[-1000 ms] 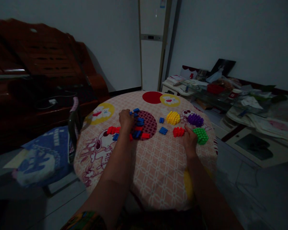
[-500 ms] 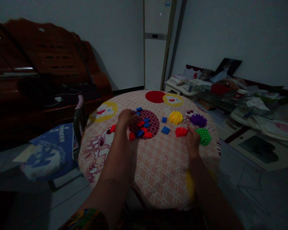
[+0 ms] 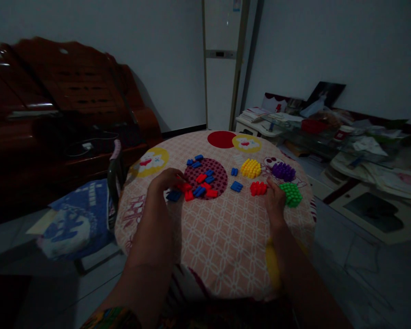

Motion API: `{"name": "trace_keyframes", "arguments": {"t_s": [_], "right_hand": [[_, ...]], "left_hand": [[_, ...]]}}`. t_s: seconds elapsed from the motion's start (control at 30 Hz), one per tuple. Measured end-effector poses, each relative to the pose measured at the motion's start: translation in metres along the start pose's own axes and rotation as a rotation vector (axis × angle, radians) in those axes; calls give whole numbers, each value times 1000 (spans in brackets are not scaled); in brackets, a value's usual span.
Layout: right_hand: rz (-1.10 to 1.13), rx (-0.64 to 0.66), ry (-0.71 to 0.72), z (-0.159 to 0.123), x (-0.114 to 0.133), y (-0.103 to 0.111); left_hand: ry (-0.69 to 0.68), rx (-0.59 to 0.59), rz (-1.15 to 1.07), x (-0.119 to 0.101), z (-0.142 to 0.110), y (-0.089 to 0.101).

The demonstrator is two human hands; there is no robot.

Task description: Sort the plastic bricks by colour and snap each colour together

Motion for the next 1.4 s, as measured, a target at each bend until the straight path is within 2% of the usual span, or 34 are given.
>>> {"name": "trace_keyframes", "arguments": {"t_s": [0.1,0.23,0.33,0.47,0.57,0.63,0.77,0.97,1.17,1.33,1.4], "right_hand": [[-4,-5,-5,0,0,-1],[-23,-14,-8,0,0,-1],[-23,-19,-9,0,-1,-1],[-5,-17,6,1,-2,-1],[4,-21,-18,2,-3,-2],[16,-21,-38,2,-3,-2],[32,-20,-39,2,-4,-1],[31,-28,-70,2,-4,-1],[57,-27,-56,2,-2,0],[75,-40,-44,0,1,3],[66,-46,-46,-1,3,5]], "left_hand": [[-132,36,-129,-24,6,-14],[-206,87,-250,-43,13,-25],[-260,44,-303,-48,16,-29],[-223,18,-333,-54,16,-33],[-271,19,-336,-70,11,-36],[-355,-7,-302,-87,8,-40],[-559,-28,-203,-123,0,-63],[-680,63,-230,-162,-13,-104],[-873,90,-204,-181,-31,-121],[-943,-38,-144,-193,-51,-143],[-965,-51,-78,-196,-58,-152]]}}
Point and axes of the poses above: each hand's wrist, its own z-axis towards the middle knuckle, its own y-axis out of the back of the hand, x = y × z, the point moved 1 cm from there along z, towards the middle knuckle, and after that the axes turned 4 degrees about -x, right-handed, at the moved point
